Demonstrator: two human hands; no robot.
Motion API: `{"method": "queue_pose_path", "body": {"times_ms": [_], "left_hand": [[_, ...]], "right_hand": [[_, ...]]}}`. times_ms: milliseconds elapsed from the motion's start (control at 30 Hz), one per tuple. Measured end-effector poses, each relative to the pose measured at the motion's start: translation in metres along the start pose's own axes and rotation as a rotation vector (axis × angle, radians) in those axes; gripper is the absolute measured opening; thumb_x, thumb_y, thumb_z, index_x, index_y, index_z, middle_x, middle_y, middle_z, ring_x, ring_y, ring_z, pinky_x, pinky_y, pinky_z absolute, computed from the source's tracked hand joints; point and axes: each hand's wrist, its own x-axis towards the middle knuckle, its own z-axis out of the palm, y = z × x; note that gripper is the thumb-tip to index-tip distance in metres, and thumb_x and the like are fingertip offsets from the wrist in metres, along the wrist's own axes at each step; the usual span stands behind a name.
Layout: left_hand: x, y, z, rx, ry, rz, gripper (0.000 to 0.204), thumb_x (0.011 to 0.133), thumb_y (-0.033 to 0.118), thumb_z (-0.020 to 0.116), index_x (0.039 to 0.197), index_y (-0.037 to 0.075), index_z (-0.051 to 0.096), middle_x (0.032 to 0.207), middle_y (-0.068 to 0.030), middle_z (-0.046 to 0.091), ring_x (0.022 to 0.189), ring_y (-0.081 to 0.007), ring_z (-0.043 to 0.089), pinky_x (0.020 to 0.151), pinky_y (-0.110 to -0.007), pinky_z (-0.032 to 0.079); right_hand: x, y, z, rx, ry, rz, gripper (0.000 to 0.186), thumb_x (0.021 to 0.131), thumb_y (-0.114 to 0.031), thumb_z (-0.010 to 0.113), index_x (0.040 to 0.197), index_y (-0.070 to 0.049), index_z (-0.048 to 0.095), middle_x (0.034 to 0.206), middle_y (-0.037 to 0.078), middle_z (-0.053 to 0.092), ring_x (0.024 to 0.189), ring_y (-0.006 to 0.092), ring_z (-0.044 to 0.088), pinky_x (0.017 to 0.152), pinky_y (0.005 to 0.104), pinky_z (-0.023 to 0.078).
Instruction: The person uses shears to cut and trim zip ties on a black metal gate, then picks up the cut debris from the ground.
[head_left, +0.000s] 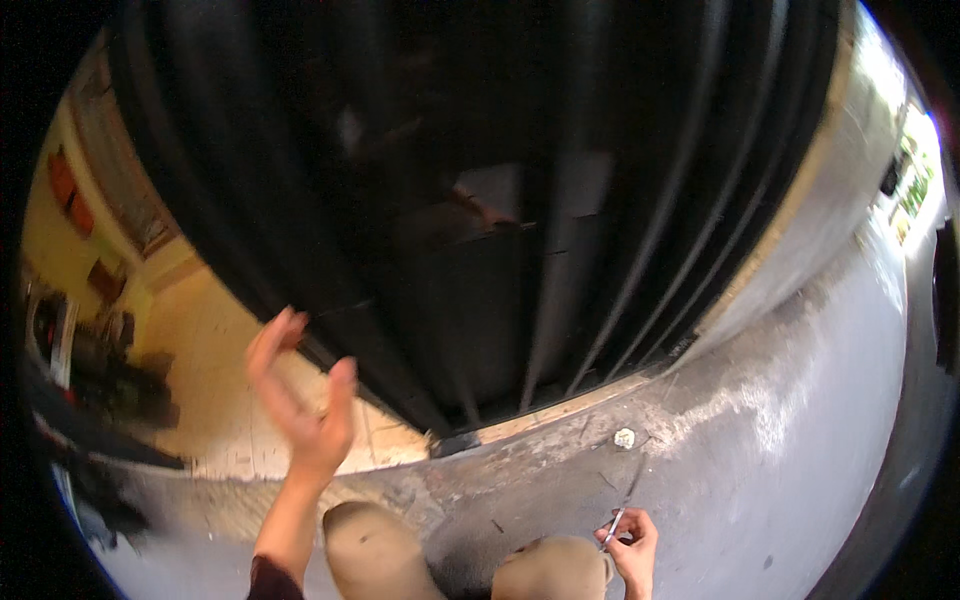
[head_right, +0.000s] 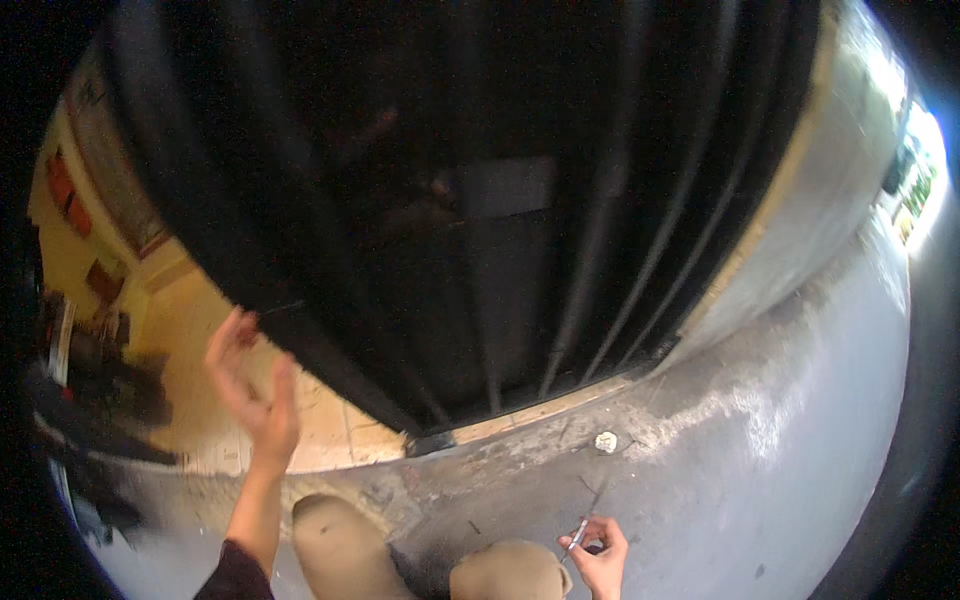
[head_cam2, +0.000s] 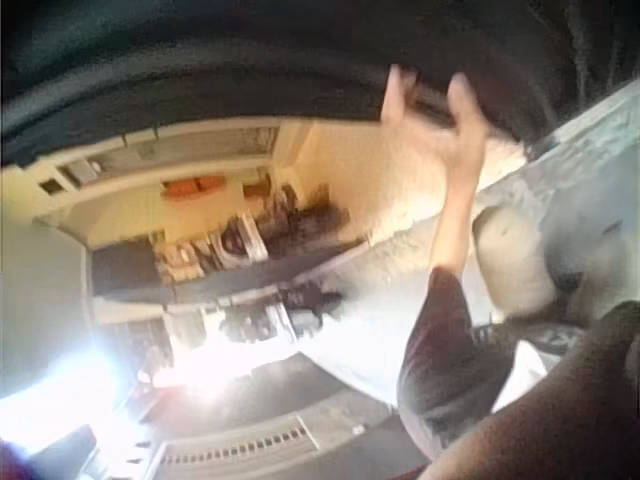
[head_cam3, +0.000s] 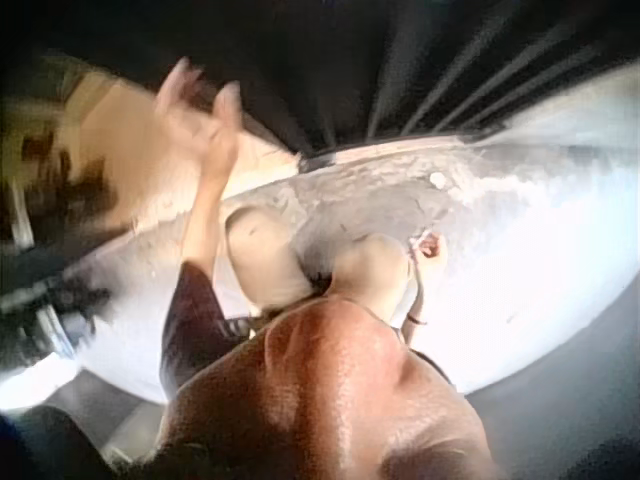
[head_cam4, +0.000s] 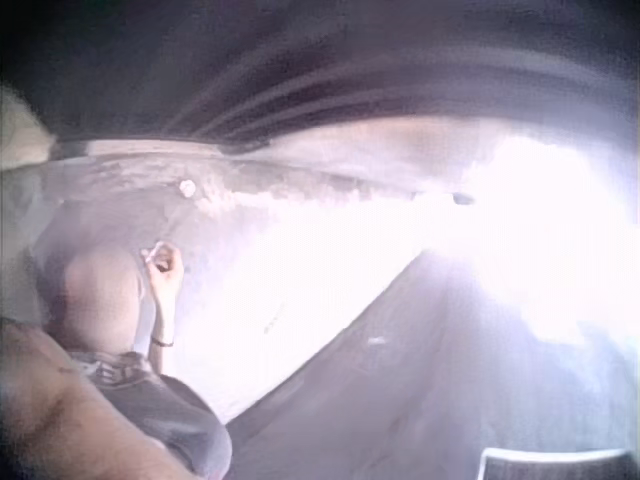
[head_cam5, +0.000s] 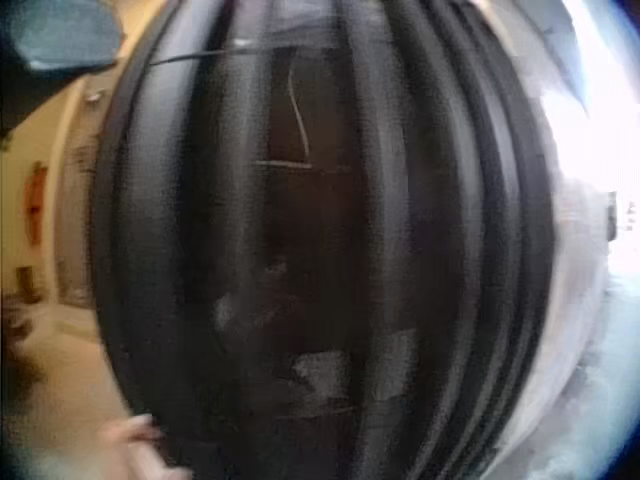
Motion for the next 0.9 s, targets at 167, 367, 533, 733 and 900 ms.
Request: {"method": "queue_pose_path", "body": {"times_ms": [167,367,533,733,900], "left_hand": [[0.036,0.012,0.019,-0.114,0.357,0.044,0.074,0.081,0.026,0.088,0.137,-0.003,0.05,0.131,-0.0178,0.053,0.119,-0.0348,0.051,0.102,-0.043,0.041],[0.04,0.045,0.038,-0.184,0.303,-0.086,0.074,0.076,0.021,0.088,0.14,0.006,0.056,0.128,-0.0154,0.056,0.115,-0.0332,0.053,0.097,-0.048,0.039],[0.034,0.055,0.036,-0.011,0.315,-0.094,0.061,0.086,0.021,0.078,0.139,-0.003,0.058,0.122,-0.0168,0.06,0.107,-0.0315,0.058,0.087,-0.042,0.047],[0.031,0.064,0.071,-0.052,0.313,-0.234,0.058,0.092,0.015,0.075,0.144,-0.001,0.055,0.129,-0.019,0.062,0.11,-0.0306,0.063,0.092,-0.041,0.052],[0.024,0.069,0.079,-0.093,0.306,-0.264,0.059,0.093,0.009,0.072,0.147,-0.001,0.052,0.132,-0.0215,0.061,0.116,-0.0343,0.062,0.1,-0.044,0.052]], "right_hand": [[-0.013,-0.038,-0.023,0.022,0.297,-0.211,0.046,0.085,-0.007,0.079,0.125,-0.003,0.058,0.097,0.009,0.067,0.085,0.0156,0.065,0.072,0.0311,0.051],[-0.011,-0.143,0.033,0.032,0.287,-0.405,0.061,0.09,-0.02,0.078,0.14,-0.002,0.048,0.115,0.021,0.064,0.101,0.0258,0.066,0.085,0.0422,0.051],[-0.001,-0.178,0.069,0.073,0.111,-0.465,0.074,0.094,-0.031,0.076,0.151,-0.002,0.039,0.13,0.03,0.062,0.115,0.0343,0.066,0.096,0.0516,0.052],[-0.002,-0.189,0.086,0.046,0.083,-0.487,0.082,0.096,-0.037,0.075,0.155,0.004,0.035,0.134,0.033,0.06,0.119,0.0373,0.065,0.1,0.0528,0.052],[-0.014,-0.178,0.072,0.045,0.097,-0.478,0.087,0.091,-0.04,0.078,0.155,0.001,0.037,0.141,0.022,0.051,0.101,0.0321,0.064,0.085,0.0481,0.055]]}}
